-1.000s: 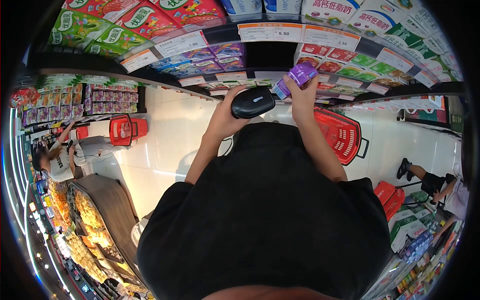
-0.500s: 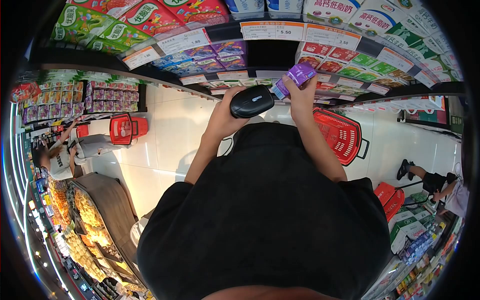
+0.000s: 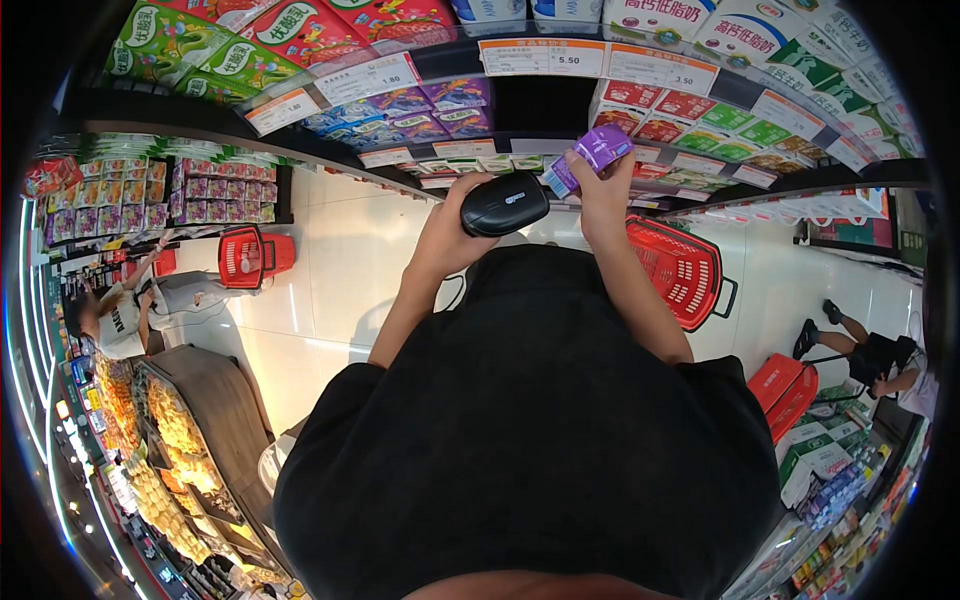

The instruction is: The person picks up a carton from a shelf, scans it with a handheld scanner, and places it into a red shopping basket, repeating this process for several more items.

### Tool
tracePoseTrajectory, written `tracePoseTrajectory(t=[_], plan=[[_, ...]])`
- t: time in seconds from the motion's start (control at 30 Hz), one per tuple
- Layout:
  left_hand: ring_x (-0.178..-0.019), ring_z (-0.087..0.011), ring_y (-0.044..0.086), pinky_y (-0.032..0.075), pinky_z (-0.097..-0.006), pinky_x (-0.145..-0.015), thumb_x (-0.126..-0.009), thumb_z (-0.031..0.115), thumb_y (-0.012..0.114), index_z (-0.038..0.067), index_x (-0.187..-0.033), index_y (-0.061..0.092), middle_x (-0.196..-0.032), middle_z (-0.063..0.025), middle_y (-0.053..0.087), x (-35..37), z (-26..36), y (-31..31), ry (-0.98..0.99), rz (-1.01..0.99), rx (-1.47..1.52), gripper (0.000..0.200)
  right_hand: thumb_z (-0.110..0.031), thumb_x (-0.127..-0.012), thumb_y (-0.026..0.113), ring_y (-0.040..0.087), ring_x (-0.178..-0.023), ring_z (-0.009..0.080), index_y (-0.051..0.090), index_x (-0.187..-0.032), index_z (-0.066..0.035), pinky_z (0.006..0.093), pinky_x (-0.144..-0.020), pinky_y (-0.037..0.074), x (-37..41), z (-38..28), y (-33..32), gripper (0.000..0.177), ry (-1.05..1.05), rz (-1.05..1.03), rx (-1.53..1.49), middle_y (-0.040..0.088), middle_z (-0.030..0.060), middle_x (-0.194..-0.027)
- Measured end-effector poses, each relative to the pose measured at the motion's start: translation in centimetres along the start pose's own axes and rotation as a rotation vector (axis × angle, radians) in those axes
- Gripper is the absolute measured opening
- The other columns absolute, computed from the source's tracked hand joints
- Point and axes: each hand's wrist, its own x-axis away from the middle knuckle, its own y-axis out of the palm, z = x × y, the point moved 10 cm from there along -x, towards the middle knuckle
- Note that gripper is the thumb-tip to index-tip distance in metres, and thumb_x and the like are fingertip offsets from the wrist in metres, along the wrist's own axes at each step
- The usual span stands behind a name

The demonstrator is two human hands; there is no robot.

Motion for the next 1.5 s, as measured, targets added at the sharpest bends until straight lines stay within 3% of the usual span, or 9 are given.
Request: tracePoseTrajectory(t=[0.1, 0.43, 0.53, 0.6, 0.73, 1.0, 1.27, 1.4, 1.5], plan=[[-0.104, -0.0354, 0.065, 0.052, -0.0379, -0.084, -0.066, 0.002, 0.079, 0.011, -0.13, 0.044, -0.113, -0.0163, 0.064, 0.0, 0.0, 0.0, 0.002, 0.002, -0.01, 0.073, -0.003, -0.079, 0.074, 0.059, -0.094, 0.0139, 0.039, -0.122, -0.005, 0.0291, -0.082, 0.051, 0.4, -0.5, 0.2, 0.056, 0.033, 0.01, -0.051, 0.055, 0.0064, -0.105], [-0.104, -0.0357, 0.065, 0.052, -0.0383, -0.085, -0.066, 0.001, 0.078, 0.011, -0.13, 0.044, -0.114, -0.0167, 0.064, 0.4, 0.0, -0.1, -0.013, 0.005, -0.013, 0.073, -0.003, -0.079, 0.074, 0.058, -0.095, 0.0142, 0.038, -0.125, -0.005, 0.0293, -0.083, 0.051, 0.5, 0.0, 0.3, 0.059, 0.036, 0.0, -0.056, 0.054, 0.0066, -0.106], [-0.104, -0.036, 0.065, 0.052, -0.0381, -0.085, -0.067, 0.002, 0.078, 0.011, -0.13, 0.044, -0.114, -0.0169, 0.064, 0.4, 0.0, -0.1, 0.0, 0.002, -0.022, 0.073, -0.004, -0.082, 0.071, 0.061, -0.092, 0.0148, 0.038, -0.127, -0.01, 0.0288, -0.068, 0.057, 0.4, 0.2, 0.1, 0.056, 0.002, -0.006, 0.006, 0.056, 0.0057, -0.107], [-0.112, -0.0258, 0.061, 0.048, -0.0343, -0.093, -0.066, -0.004, 0.078, 0.008, -0.13, 0.045, -0.123, -0.0147, 0.059, 0.4, -0.4, 0.3, -0.043, -0.035, 0.041, 0.073, -0.003, -0.082, 0.071, 0.061, -0.092, 0.0151, 0.038, -0.127, -0.01, 0.0285, -0.067, 0.057, 0.5, 0.1, 0.1, 0.056, -0.007, -0.008, -0.008, 0.056, 0.0058, -0.107], [-0.113, -0.0269, 0.062, 0.048, -0.0343, -0.093, -0.066, -0.004, 0.078, 0.008, -0.13, 0.045, -0.123, -0.0151, 0.06, 0.4, -0.2, 0.2, -0.053, -0.02, -0.039, 0.073, -0.003, -0.082, 0.071, 0.059, -0.098, 0.0168, 0.036, -0.13, -0.01, 0.0317, -0.077, 0.055, 0.8, 0.0, 0.1, 0.06, 0.014, -0.018, -0.029, 0.053, 0.0078, -0.113], [-0.105, -0.0357, 0.065, 0.053, -0.0372, -0.086, -0.068, 0.005, 0.081, 0.01, -0.13, 0.046, -0.116, -0.019, 0.064, 0.8, -0.5, -1.2, -0.006, 0.066, -0.043, 0.071, -0.008, -0.067, 0.086, 0.052, -0.114, 0.0205, 0.028, -0.142, -0.005, 0.0351, -0.096, 0.046, 1.5, -3.6, 5.6, 0.095, -0.293, -0.355, 0.221, 0.047, 0.0115, -0.121], [-0.106, -0.0344, 0.065, 0.053, -0.0365, -0.087, -0.068, 0.005, 0.081, 0.009, -0.131, 0.046, -0.116, -0.0181, 0.065, 1.4, -0.5, -1.9, -0.013, 0.077, -0.044, 0.072, -0.019, -0.064, 0.09, 0.053, -0.111, 0.0291, 0.037, -0.133, -0.003, 0.0382, -0.095, 0.044, -1.0, -5.5, 9.5, 0.089, -0.709, -0.265, 0.423, 0.046, 0.0186, -0.122], [-0.105, -0.0337, 0.066, 0.053, -0.0364, -0.086, -0.067, 0.004, 0.08, 0.009, -0.131, 0.046, -0.114, -0.0185, 0.066, 1.8, -1.4, -2.0, -0.044, 0.065, -0.024, 0.073, -0.023, -0.066, 0.088, 0.054, -0.109, 0.0341, 0.039, -0.13, -0.002, 0.0406, -0.094, 0.045, -2.8, -4.4, 9.2, 0.084, -0.667, -0.169, 0.519, 0.046, 0.0195, -0.122], [-0.105, -0.0335, 0.066, 0.053, -0.0363, -0.086, -0.066, 0.003, 0.079, 0.009, -0.131, 0.046, -0.113, -0.0189, 0.067, 1.9, -1.4, -2.2, -0.05, 0.073, -0.025, 0.073, -0.016, -0.068, 0.088, 0.058, -0.105, 0.0274, 0.041, -0.129, 0.001, 0.0369, -0.092, 0.047, -3.6, -3.8, 8.7, 0.079, -0.683, -0.163, 0.657, 0.048, 0.0174, -0.122]])
